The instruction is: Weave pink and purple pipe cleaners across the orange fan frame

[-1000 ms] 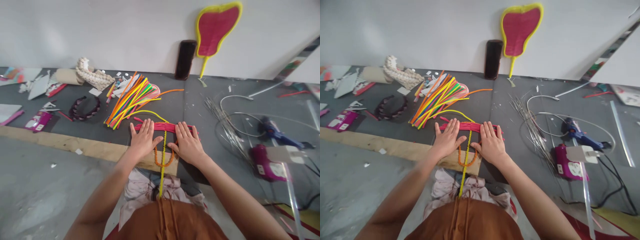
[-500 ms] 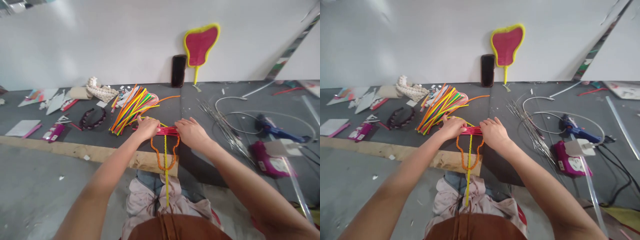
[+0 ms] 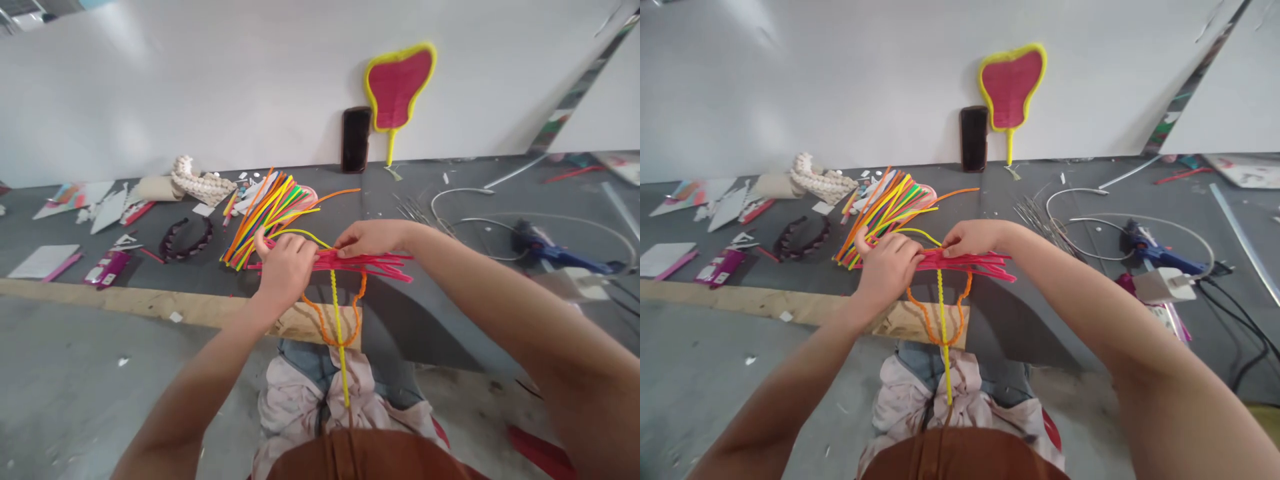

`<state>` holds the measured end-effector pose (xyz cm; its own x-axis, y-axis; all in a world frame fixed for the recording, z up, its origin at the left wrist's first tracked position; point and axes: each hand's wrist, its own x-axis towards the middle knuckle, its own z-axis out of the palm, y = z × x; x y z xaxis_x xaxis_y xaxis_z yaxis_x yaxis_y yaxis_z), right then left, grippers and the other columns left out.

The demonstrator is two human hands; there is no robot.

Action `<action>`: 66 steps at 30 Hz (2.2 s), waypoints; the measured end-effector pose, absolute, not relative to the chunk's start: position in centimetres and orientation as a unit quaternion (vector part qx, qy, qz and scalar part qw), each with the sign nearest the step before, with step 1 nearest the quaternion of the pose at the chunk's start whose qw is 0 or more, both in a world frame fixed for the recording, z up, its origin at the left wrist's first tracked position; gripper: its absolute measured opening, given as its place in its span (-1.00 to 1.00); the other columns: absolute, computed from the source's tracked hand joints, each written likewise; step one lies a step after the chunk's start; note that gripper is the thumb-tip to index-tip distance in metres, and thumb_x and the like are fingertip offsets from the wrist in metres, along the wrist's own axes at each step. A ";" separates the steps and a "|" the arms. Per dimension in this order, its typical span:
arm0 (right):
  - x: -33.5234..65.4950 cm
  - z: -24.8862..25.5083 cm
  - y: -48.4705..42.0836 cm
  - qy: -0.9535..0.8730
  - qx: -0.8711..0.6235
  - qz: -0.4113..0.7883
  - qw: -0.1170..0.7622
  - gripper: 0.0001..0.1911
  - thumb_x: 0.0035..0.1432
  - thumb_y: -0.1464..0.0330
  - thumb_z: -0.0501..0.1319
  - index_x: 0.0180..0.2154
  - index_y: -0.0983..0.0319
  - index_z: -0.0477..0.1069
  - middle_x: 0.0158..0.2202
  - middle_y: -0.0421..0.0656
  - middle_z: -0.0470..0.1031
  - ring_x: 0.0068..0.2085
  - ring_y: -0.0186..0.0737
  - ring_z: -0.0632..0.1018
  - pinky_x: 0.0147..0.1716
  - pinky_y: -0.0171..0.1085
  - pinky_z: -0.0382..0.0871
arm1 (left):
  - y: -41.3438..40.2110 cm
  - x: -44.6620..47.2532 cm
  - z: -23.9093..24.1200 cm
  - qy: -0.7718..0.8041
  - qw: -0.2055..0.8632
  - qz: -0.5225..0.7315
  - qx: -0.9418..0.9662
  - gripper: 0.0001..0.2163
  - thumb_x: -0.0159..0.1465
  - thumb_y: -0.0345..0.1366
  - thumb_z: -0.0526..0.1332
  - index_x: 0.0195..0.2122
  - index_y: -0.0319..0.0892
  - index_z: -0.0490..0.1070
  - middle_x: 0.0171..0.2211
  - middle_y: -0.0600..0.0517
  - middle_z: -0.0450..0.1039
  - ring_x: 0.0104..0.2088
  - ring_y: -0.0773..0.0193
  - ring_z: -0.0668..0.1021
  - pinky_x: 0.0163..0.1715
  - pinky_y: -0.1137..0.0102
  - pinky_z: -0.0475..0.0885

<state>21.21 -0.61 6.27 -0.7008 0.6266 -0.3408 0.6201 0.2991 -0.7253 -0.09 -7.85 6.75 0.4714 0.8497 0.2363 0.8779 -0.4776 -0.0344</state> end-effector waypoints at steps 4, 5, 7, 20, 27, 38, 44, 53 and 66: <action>21.3 7.5 -3.4 -0.790 -0.432 0.429 0.077 -0.69 0.17 0.24 0.13 -0.17 0.21 0.58 -0.31 -0.25 0.61 -0.31 -0.27 0.52 -0.32 -0.37 0.29 | -9.5 -1.3 9.0 -0.516 0.092 -0.061 -0.849 -0.60 0.29 -0.23 0.22 0.16 -0.11 0.33 0.14 -0.20 0.40 0.27 -0.14 0.25 0.24 -0.31 -0.34; 21.2 8.1 -4.3 -0.793 -0.442 0.411 0.082 -0.70 0.17 0.26 0.13 -0.17 0.20 0.58 -0.31 -0.25 0.61 -0.31 -0.28 0.52 -0.33 -0.37 0.28 | -9.7 -1.7 9.9 -0.520 0.095 -0.051 -0.847 -0.48 0.26 -0.18 0.25 0.23 -0.13 0.25 0.22 -0.24 0.30 0.33 -0.21 0.14 0.20 -0.35 -0.39; 20.8 9.2 -5.8 -0.800 -0.459 0.377 0.083 -0.72 0.17 0.29 0.13 -0.18 0.18 0.59 -0.33 -0.26 0.61 -0.33 -0.29 0.52 -0.36 -0.38 0.26 | -9.4 -2.3 11.8 -0.508 0.062 -0.021 -0.859 -0.45 0.28 -0.08 0.22 0.25 -0.15 0.23 0.28 -0.24 0.23 0.36 -0.21 0.07 0.19 -0.36 -0.42; 20.2 11.4 -8.6 -0.813 -0.480 0.321 0.072 -0.75 0.16 0.31 0.14 -0.26 0.16 0.59 -0.38 -0.24 0.58 -0.38 -0.32 0.49 -0.44 -0.37 0.19 | -3.8 -0.3 12.5 -0.402 -0.405 0.091 -0.816 -0.76 0.09 -0.16 0.27 -0.28 -0.17 0.56 -0.36 0.08 0.58 -0.35 0.30 0.54 -0.36 0.48 0.31; 21.0 9.2 -6.9 -0.778 -0.389 0.490 0.057 -0.71 0.11 0.21 0.16 -0.28 0.24 0.55 -0.50 -0.30 0.40 -0.49 -0.38 0.34 -0.47 -0.38 0.17 | -3.7 -0.3 10.9 -0.395 -0.454 0.091 -0.793 -0.82 0.06 -0.19 0.25 -0.42 -0.18 0.53 -0.54 0.13 0.46 -0.53 0.39 0.42 -0.52 0.48 0.19; 20.0 6.8 -5.9 -0.760 -0.399 0.511 0.035 -0.70 0.10 0.18 0.09 -0.43 0.25 0.44 -0.54 -0.30 0.25 -0.47 -0.37 0.29 -0.47 -0.37 0.14 | -3.0 -0.2 9.7 -0.379 -0.423 0.127 -0.813 -0.78 0.09 -0.34 0.17 -0.26 -0.20 0.53 -0.30 0.07 0.57 -0.31 0.32 0.53 -0.31 0.50 0.33; 19.6 6.5 -5.6 -0.776 -0.381 0.502 0.034 -0.72 0.13 0.20 0.07 -0.45 0.25 0.41 -0.54 -0.30 0.25 -0.46 -0.37 0.29 -0.46 -0.38 0.13 | -2.2 -0.5 8.9 -0.378 -0.529 0.143 -0.746 -0.86 0.10 -0.32 0.19 -0.34 -0.20 0.49 -0.47 0.14 0.48 -0.46 0.40 0.46 -0.42 0.52 0.30; 19.5 6.2 -5.2 -0.769 -0.384 0.510 0.032 -0.74 0.11 0.21 0.10 -0.44 0.24 0.43 -0.54 -0.31 0.29 -0.48 -0.38 0.30 -0.47 -0.39 0.13 | -1.3 -0.9 7.4 -0.368 -0.628 0.129 -0.673 -0.88 0.00 -0.28 0.32 -0.44 -0.18 0.48 -0.54 0.17 0.46 -0.48 0.41 0.43 -0.39 0.49 0.30; 19.7 5.1 -4.9 -0.744 -0.399 0.534 0.040 -0.73 0.12 0.20 0.09 -0.48 0.24 0.35 -0.56 -0.34 0.19 -0.50 -0.41 0.25 -0.47 -0.38 0.11 | -1.8 -2.5 6.9 -0.402 -0.655 0.062 -0.636 -0.61 -0.01 -0.33 0.34 -0.13 -0.14 0.37 -0.42 0.17 0.45 -0.47 0.42 0.45 -0.43 0.49 0.30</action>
<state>19.71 -4.91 5.11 -0.6778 0.6369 -0.3675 0.5519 0.1102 -0.8266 -2.46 -1.83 6.90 0.6686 0.4310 -0.6060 0.5928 0.1831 0.7843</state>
